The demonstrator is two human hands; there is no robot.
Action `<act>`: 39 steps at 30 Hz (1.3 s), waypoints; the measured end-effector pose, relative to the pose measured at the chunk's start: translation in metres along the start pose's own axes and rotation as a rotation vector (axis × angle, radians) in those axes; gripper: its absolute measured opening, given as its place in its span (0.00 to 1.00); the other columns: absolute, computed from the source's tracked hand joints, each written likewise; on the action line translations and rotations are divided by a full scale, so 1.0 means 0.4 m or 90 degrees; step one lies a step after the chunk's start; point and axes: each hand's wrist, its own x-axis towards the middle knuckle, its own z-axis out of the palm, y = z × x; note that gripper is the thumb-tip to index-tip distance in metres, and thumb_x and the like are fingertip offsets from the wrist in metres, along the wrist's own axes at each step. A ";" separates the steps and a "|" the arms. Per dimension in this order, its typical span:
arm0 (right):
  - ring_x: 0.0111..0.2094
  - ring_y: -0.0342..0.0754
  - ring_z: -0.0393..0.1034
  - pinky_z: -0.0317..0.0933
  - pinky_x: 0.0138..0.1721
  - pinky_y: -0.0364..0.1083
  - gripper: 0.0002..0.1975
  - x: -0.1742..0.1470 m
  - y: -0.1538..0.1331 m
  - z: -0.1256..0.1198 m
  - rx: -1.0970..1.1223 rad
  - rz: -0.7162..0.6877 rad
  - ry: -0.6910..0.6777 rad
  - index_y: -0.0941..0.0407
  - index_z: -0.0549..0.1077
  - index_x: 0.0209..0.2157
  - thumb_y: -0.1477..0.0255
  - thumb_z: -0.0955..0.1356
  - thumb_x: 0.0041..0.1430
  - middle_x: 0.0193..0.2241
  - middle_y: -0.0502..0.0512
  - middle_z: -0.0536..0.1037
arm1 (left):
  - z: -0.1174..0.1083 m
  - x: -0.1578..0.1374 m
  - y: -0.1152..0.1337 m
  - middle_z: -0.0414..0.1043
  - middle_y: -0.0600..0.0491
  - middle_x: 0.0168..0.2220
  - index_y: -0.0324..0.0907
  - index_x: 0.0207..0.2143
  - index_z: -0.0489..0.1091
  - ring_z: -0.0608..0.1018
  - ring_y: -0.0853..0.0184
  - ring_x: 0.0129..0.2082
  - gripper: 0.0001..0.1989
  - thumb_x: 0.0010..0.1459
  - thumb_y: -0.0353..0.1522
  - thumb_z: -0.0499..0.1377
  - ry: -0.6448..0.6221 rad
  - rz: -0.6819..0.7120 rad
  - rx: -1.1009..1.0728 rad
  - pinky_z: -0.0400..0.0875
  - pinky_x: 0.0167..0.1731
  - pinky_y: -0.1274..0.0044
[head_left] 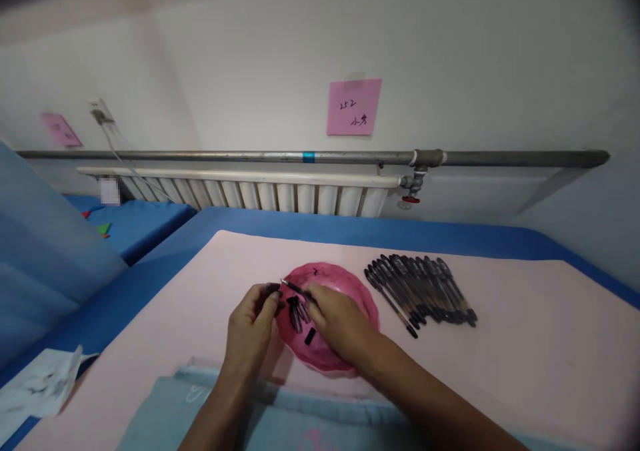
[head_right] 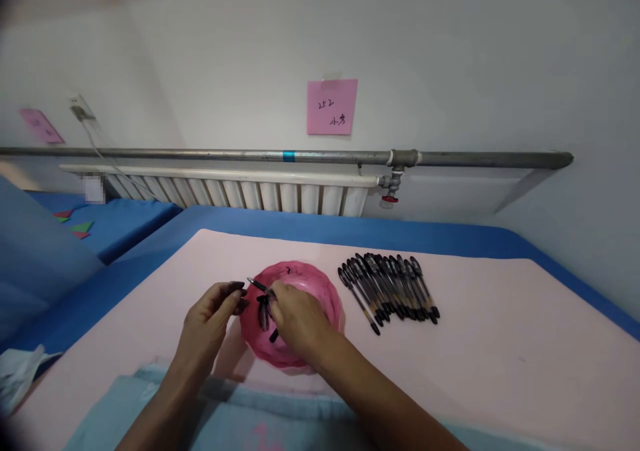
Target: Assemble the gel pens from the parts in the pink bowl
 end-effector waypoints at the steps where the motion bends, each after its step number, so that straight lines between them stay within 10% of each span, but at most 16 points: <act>1: 0.29 0.45 0.65 0.52 0.29 0.43 0.05 0.000 0.004 0.010 -0.043 0.007 -0.024 0.56 0.67 0.34 0.75 0.60 0.58 0.29 0.53 0.74 | 0.002 -0.001 -0.001 0.74 0.54 0.30 0.41 0.35 0.72 0.74 0.67 0.31 0.12 0.51 0.38 0.58 -0.001 0.005 0.003 0.67 0.35 0.76; 12: 0.29 0.46 0.67 0.55 0.29 0.44 0.06 0.025 0.001 0.004 -0.034 0.066 -0.053 0.57 0.69 0.29 0.79 0.62 0.50 0.28 0.54 0.75 | 0.004 -0.005 -0.002 0.71 0.57 0.25 0.42 0.33 0.72 0.70 0.71 0.26 0.10 0.52 0.37 0.57 -0.025 0.004 0.007 0.64 0.29 0.80; 20: 0.30 0.43 0.69 0.62 0.33 0.42 0.08 0.016 -0.060 -0.024 0.583 0.139 -0.025 0.56 0.69 0.31 0.78 0.66 0.45 0.28 0.48 0.74 | 0.020 -0.023 0.025 0.69 0.56 0.21 0.37 0.31 0.72 0.69 0.74 0.20 0.14 0.47 0.39 0.62 -0.128 -0.137 -0.193 0.63 0.21 0.81; 39: 0.31 0.44 0.69 0.61 0.33 0.43 0.10 -0.008 -0.060 -0.029 0.246 -0.015 0.005 0.54 0.73 0.35 0.72 0.60 0.59 0.29 0.49 0.77 | -0.036 0.034 0.040 0.75 0.52 0.25 0.37 0.28 0.71 0.77 0.70 0.25 0.01 0.49 0.26 0.60 0.123 -0.230 -0.490 0.72 0.26 0.79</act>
